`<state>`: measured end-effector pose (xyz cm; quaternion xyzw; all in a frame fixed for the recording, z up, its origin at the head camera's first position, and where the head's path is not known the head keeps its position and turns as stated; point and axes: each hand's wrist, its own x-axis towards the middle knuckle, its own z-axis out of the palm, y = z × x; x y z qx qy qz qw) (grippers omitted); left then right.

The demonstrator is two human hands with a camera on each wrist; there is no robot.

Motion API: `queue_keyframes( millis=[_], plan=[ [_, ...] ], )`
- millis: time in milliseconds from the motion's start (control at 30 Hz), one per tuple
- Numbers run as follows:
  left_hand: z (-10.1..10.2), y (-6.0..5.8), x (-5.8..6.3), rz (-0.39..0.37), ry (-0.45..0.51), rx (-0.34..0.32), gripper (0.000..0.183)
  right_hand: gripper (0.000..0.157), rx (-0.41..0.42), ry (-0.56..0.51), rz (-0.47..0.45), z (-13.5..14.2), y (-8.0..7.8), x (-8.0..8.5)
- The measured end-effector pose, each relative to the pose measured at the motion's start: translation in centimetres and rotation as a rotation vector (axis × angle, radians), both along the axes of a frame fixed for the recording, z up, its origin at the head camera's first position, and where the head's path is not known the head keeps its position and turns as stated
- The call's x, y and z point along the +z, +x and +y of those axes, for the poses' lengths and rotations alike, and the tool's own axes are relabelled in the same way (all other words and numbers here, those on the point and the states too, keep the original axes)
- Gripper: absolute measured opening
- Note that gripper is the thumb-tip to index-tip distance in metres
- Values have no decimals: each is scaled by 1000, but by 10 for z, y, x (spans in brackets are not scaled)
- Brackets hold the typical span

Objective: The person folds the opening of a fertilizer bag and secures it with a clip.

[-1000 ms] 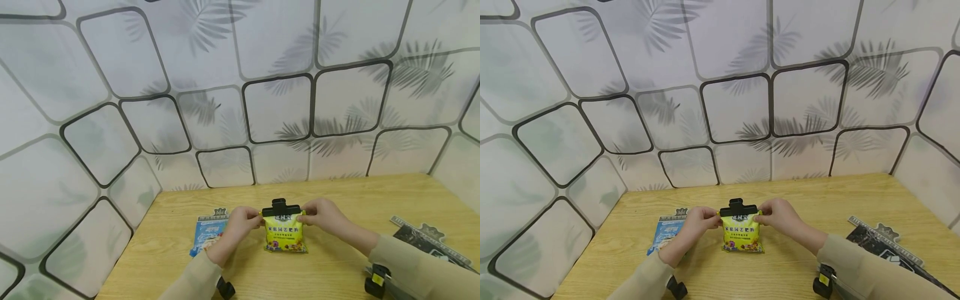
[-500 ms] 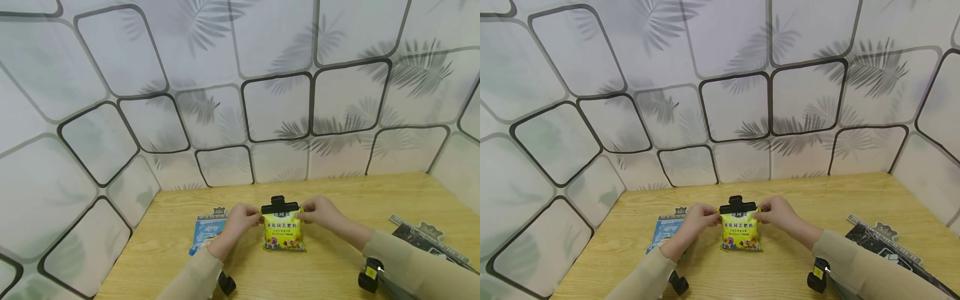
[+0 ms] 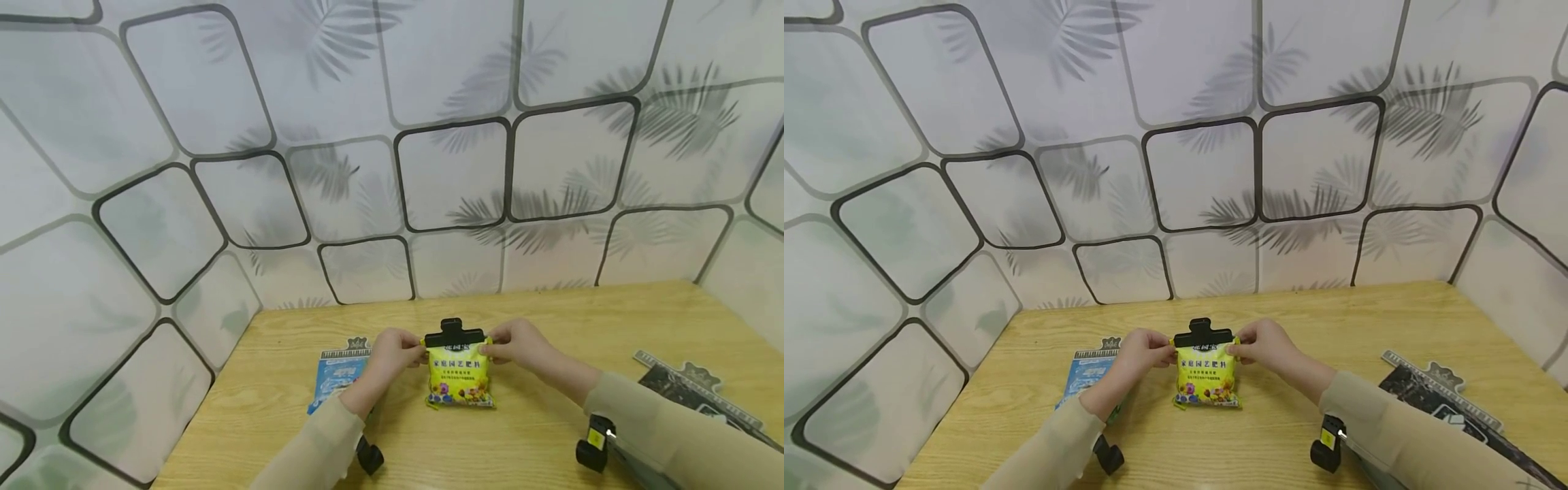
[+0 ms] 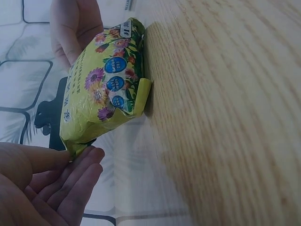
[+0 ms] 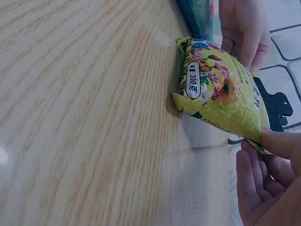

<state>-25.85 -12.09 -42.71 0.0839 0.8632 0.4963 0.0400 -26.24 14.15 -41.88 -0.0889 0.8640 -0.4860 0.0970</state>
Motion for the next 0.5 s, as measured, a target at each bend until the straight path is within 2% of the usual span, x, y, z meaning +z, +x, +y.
queue_keyframes(
  millis=[500],
  plan=[
    [1, -5, 1, -55, -18, 22, 18, 31, -30, -27, -29, 0, -6, -9]
  ],
)
